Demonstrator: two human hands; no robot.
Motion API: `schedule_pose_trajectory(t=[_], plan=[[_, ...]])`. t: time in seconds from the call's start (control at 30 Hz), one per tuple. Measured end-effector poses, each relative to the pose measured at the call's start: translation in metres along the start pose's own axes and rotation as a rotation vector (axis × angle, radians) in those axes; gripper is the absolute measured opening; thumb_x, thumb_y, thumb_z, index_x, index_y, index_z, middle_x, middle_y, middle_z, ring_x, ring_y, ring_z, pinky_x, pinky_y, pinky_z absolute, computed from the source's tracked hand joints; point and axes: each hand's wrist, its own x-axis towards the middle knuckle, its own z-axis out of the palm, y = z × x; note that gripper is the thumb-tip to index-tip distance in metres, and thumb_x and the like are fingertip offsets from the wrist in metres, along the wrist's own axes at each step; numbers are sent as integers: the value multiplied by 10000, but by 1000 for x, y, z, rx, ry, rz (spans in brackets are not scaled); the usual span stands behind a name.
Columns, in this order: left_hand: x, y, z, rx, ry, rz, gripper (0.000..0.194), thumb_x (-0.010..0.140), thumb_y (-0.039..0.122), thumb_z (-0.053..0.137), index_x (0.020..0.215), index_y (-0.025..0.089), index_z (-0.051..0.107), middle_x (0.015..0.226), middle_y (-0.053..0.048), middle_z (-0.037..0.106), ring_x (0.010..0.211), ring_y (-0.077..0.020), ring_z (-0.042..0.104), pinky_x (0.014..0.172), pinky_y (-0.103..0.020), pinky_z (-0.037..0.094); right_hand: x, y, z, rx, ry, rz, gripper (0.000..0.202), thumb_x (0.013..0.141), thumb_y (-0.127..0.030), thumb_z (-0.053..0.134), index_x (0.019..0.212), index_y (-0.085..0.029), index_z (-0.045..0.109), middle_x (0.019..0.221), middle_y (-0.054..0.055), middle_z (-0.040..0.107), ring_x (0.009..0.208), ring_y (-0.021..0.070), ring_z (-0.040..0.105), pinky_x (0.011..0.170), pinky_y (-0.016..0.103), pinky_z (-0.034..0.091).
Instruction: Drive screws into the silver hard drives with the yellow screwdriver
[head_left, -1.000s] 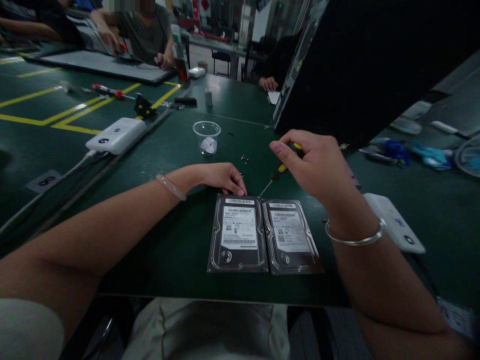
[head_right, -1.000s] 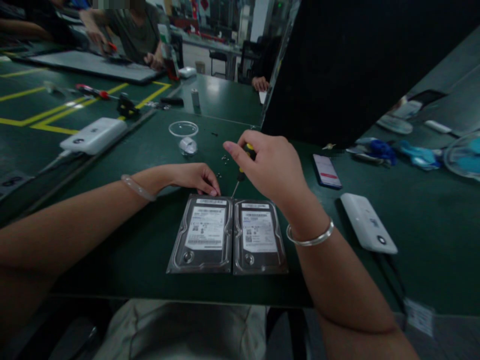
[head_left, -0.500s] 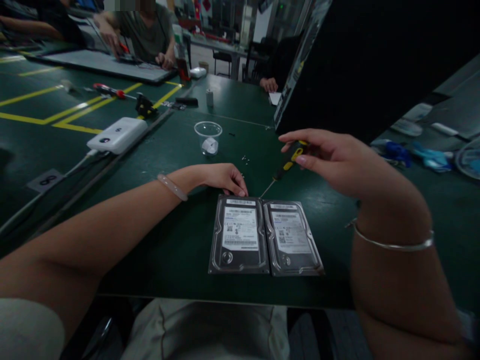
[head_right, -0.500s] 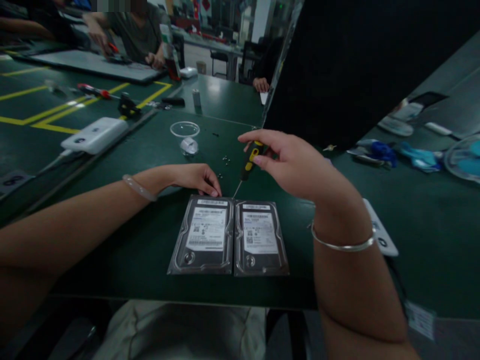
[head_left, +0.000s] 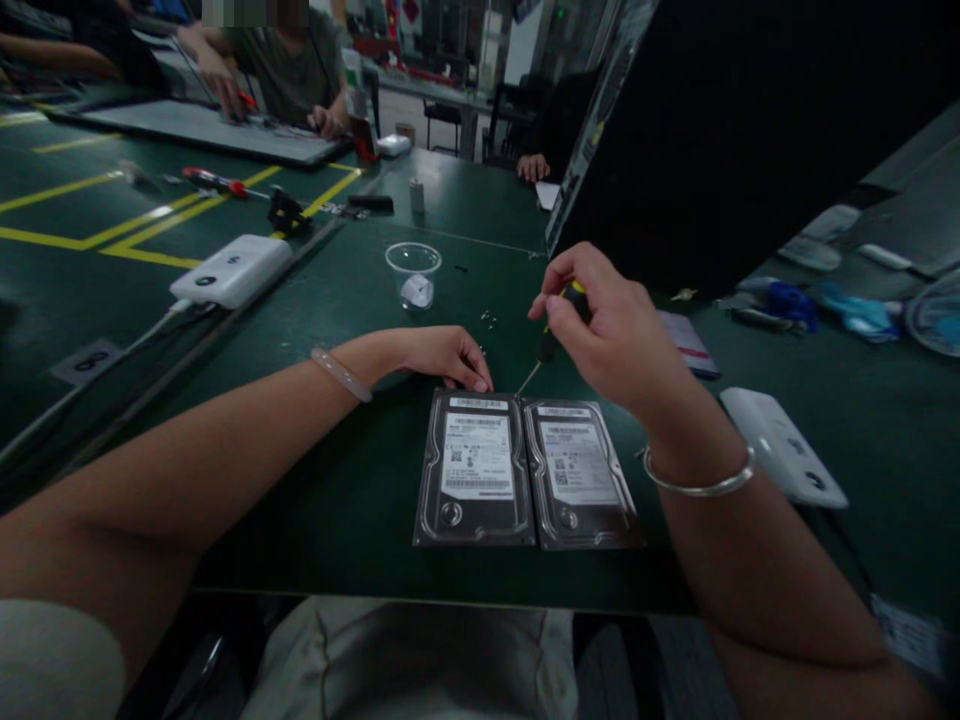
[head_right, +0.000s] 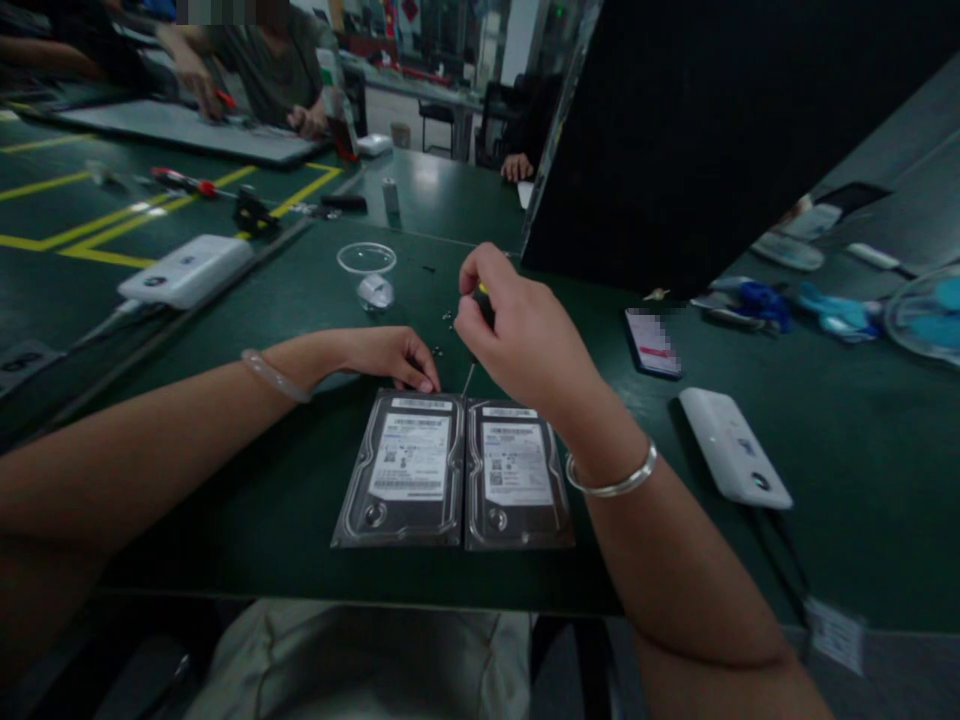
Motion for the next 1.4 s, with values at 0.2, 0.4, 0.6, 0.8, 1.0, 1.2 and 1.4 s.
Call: schedule_pose_trajectory(t=[0.2,0.4,0.6,0.8,1.0,1.2,1.4], plan=[[0,-1,0,13,-6,7,205,739,340,775,901,217,805,857,-21,758,744,-130,628,676,-237,448,1,8,-13,-216,15,111,290,940,-382,494,733,-210,601,636,19,556,583,150,466,598,321,280],[1,-2,0,-8,-7,8,192,734,330,780,893,224,803,849,-11,754,742,-123,627,672,-232,447,0,2,-14,-118,-62,12,130,939,-294,509,953,-218,614,769,17,625,608,138,483,609,316,325],[1,-2,0,-40,-5,-19,192,729,326,781,887,219,799,848,-16,749,752,-133,628,696,-254,456,-1,7,-24,-45,-140,-11,174,881,-194,527,1049,-222,558,878,29,628,670,153,528,655,330,408],[1,-2,0,-19,-8,-9,171,732,312,767,873,220,795,825,-6,740,740,-130,616,733,-272,467,0,8,-31,95,-236,-2,205,841,-119,520,994,-198,630,947,35,700,774,163,615,676,314,438],[0,0,1,-17,-13,4,161,721,310,769,853,222,798,790,0,735,711,-115,609,677,-236,447,-2,-6,-10,93,-33,29,254,944,-364,555,754,-207,614,729,18,700,607,132,578,592,300,411],[0,1,1,-23,5,-1,172,712,322,778,852,224,799,816,-1,747,725,-111,619,673,-224,443,-3,-1,2,206,-20,68,134,885,-154,478,974,-252,496,907,6,699,793,164,664,712,326,493],[0,0,1,-21,1,-3,168,725,315,774,866,227,800,823,-4,747,736,-120,625,686,-236,452,1,6,-7,13,7,99,90,823,-154,489,812,-242,485,736,0,542,672,163,500,625,326,387]])
